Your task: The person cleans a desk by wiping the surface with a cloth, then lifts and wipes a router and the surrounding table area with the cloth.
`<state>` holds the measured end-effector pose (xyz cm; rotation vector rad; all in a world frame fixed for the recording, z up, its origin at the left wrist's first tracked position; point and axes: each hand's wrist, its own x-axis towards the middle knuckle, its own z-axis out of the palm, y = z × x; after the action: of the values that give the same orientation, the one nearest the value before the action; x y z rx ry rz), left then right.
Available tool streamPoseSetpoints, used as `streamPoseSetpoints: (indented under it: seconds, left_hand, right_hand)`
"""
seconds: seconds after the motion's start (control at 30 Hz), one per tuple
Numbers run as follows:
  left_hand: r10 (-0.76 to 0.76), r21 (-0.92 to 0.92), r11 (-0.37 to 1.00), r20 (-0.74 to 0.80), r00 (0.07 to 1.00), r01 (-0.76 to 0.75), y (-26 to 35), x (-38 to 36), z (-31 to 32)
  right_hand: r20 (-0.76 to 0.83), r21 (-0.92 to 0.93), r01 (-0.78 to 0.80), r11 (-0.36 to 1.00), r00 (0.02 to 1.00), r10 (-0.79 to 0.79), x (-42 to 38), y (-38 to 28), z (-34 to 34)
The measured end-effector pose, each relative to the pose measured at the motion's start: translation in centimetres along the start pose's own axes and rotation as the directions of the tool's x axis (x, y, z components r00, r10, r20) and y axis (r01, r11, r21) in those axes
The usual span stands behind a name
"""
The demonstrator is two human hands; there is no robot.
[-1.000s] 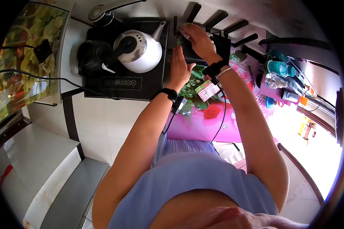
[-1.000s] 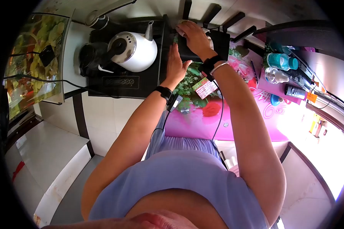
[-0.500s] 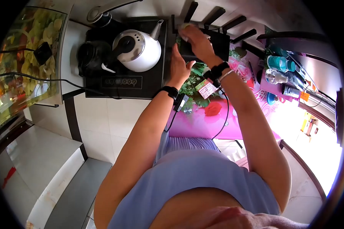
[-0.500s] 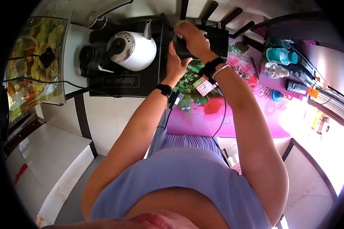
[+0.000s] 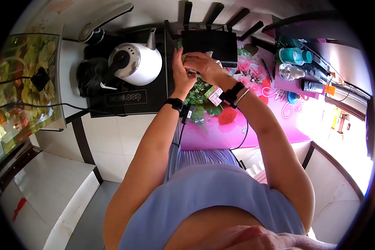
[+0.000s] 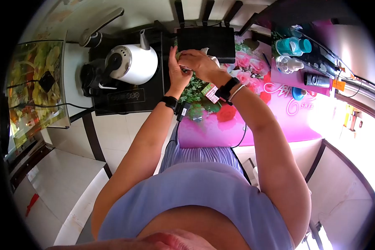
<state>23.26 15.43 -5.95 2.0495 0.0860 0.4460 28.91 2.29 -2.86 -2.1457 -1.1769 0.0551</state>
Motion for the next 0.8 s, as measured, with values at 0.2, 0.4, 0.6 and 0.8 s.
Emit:
streamPoseSetpoints:
  seconds: [0.2,0.4,0.6,0.8]
  left_hand:
    - [0.009,-0.009,1.0,0.015,1.0,-0.009,-0.7,0.1,0.5]
    - [-0.103,0.155,0.984,0.087,0.991,0.088,0.2,-0.2,-0.1]
    - [-0.118,0.198,0.975,0.07,0.991,0.102,0.5,-0.4,0.2]
    - [-0.149,0.185,0.974,0.093,0.984,0.13,0.5,-0.5,0.2]
  right_hand:
    - [0.113,-0.089,0.009,0.996,0.994,0.001,-0.8,-0.8,-1.1]
    - [0.005,-0.137,-0.049,0.989,0.999,0.05,-4.0,0.3,-3.8]
    - [-0.106,-0.065,-0.183,0.981,0.979,0.175,-9.9,2.8,-7.9]
    - [-0.269,-0.01,-0.356,0.934,0.901,0.34,-12.0,3.3,-7.0]
